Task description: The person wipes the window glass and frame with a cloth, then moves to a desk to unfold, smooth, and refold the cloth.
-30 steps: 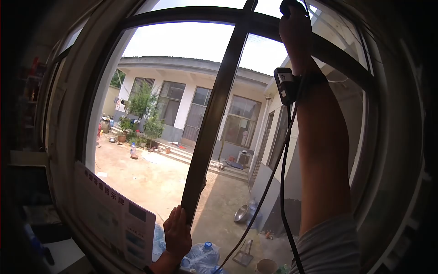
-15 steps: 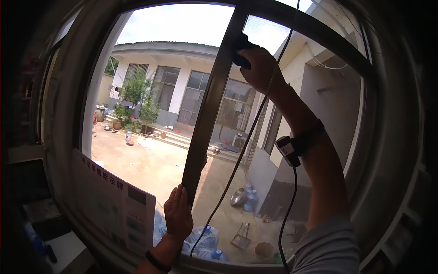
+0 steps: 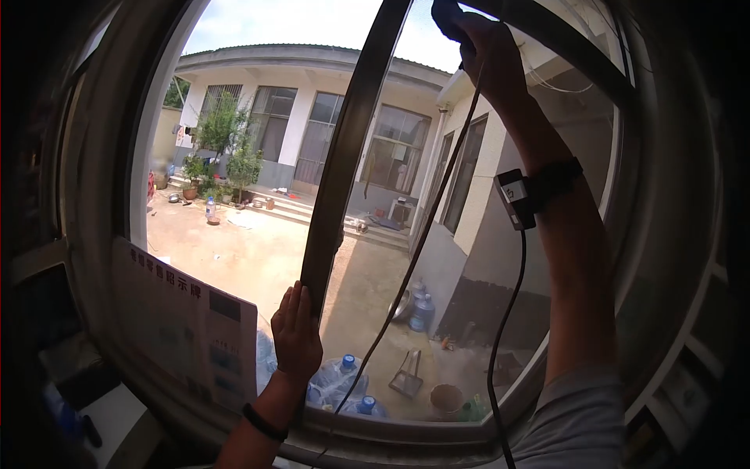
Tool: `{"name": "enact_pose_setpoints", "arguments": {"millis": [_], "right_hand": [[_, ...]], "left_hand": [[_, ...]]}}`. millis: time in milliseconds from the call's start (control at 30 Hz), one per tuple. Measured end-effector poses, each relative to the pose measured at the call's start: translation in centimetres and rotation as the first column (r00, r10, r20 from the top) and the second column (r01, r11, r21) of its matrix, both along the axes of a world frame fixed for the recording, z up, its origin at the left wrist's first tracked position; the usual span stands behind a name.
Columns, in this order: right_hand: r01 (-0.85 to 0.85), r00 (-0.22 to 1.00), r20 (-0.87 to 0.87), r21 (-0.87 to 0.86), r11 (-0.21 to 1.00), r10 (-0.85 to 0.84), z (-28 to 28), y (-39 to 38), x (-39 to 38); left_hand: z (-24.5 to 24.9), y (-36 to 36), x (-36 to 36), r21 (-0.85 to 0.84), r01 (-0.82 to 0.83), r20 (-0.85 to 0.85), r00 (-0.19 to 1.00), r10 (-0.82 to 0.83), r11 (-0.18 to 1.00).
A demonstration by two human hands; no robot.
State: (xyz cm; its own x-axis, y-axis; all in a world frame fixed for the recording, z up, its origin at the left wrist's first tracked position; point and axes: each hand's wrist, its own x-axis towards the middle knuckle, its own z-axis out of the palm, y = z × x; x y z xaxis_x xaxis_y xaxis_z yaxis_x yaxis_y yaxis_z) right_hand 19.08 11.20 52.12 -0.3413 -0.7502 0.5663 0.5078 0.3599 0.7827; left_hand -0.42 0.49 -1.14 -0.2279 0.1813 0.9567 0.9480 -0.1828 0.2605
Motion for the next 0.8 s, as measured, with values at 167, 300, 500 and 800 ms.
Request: {"name": "enact_pose_setpoints", "arguments": {"millis": [167,300,500,800], "right_hand": [[-0.063,0.994,-0.104,-0.245,0.967,0.039,1.7,0.7,-2.5],[0.168,0.946,0.322,-0.363,0.916,-0.046,-17.6,-1.6,-2.4],[0.263,0.535,0.843,-0.222,0.939,0.050,-36.4,-2.0,5.1],[-0.378,0.919,-0.352,-0.664,0.646,0.176,-3.5,-0.3,6.3]], "left_hand": [[-0.1,-0.1,0.1,0.009,0.011,0.008,1.000,-0.011,1.000],[0.0,0.1,-0.1,0.019,-0.004,-0.005,1.000,0.004,1.000],[-0.3,0.4,-0.2,0.038,-0.025,-0.026,0.999,0.026,0.999],[-0.2,0.5,0.0,0.052,-0.003,-0.010,1.000,0.004,0.999]]}}
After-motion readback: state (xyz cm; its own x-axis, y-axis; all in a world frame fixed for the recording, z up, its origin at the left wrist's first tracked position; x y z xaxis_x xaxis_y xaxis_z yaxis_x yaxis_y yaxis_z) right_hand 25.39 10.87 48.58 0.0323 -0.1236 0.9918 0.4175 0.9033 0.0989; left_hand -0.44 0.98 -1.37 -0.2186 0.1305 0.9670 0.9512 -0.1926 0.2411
